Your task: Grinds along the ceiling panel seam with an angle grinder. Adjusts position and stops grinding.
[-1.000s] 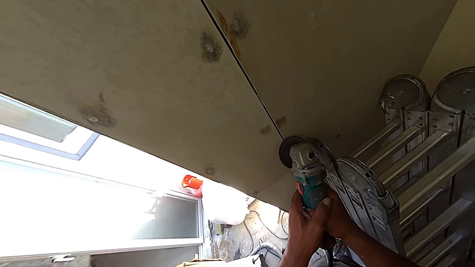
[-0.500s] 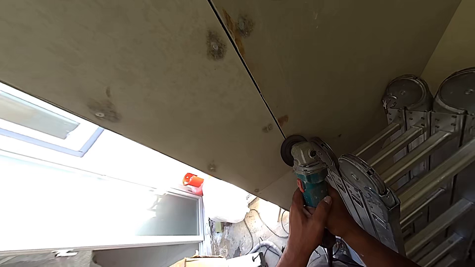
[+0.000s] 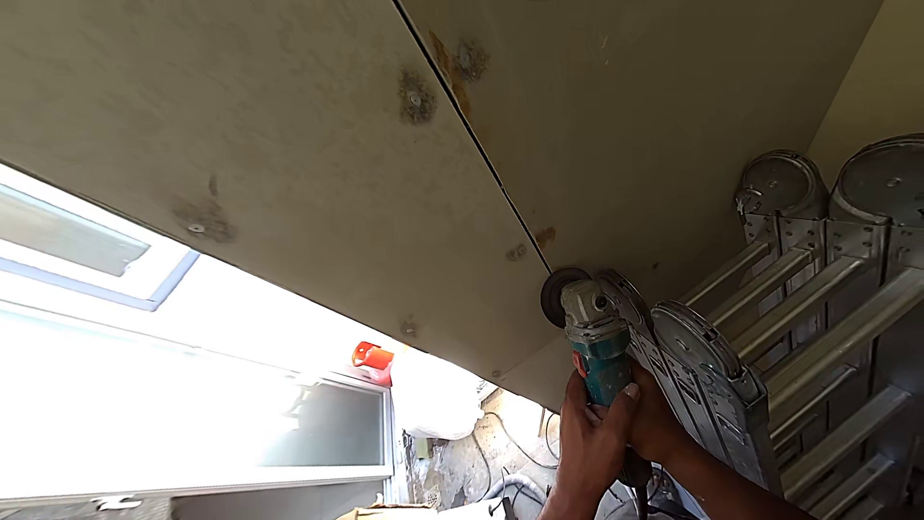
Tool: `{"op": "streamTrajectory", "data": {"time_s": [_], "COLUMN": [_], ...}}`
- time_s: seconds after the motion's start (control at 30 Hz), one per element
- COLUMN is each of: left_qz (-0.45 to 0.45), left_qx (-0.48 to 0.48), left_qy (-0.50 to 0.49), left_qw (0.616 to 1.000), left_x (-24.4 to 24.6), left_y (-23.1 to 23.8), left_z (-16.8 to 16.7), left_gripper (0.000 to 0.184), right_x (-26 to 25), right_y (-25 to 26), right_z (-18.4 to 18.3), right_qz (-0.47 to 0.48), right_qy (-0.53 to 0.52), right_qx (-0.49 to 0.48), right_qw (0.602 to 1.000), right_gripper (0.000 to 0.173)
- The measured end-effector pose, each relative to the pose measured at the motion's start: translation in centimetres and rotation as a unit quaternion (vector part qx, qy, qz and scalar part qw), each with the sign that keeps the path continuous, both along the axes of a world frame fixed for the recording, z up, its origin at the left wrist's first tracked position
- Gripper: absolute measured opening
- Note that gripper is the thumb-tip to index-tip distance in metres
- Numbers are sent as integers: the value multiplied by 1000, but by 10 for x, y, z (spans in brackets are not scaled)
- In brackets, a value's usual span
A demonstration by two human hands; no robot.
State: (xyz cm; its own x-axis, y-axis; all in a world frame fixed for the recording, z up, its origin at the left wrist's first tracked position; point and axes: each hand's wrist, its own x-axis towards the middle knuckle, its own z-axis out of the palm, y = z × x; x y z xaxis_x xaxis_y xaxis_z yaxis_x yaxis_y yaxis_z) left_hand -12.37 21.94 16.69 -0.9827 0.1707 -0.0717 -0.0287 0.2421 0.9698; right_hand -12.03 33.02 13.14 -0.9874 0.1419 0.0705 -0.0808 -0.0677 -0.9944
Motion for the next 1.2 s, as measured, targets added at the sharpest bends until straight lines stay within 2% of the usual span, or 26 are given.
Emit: {"op": "streamTrajectory", "data": {"time_s": [0.2, 0.43, 0.83, 1.0, 1.2], "left_qz": [-5, -1, -11, -9, -7], "left_qx": [13, 22, 24, 19, 21], "left_qy": [2, -11, -2, 5, 2], "left_qw": [1000, 1000, 1000, 1000, 1000], "left_x": [1, 15, 1, -4, -1], "left_y": [1, -2, 0, 2, 1], "left_z": [3, -11, -7, 2, -5], "left_gripper": [52, 53, 54, 54, 53], "right_x": [1, 14, 3, -3, 1], "right_y": [2, 0, 1, 2, 2], "right_z": [5, -8, -3, 4, -1], "right_qz": [-1, -2, -7, -18, -6], "right_qy": [-2, -2, -15, 19, -7], "right_qx": [8, 22, 18, 17, 14], "right_qw": [1000, 1000, 1000, 1000, 1000], "right_gripper": [68, 71, 73, 68, 71]}}
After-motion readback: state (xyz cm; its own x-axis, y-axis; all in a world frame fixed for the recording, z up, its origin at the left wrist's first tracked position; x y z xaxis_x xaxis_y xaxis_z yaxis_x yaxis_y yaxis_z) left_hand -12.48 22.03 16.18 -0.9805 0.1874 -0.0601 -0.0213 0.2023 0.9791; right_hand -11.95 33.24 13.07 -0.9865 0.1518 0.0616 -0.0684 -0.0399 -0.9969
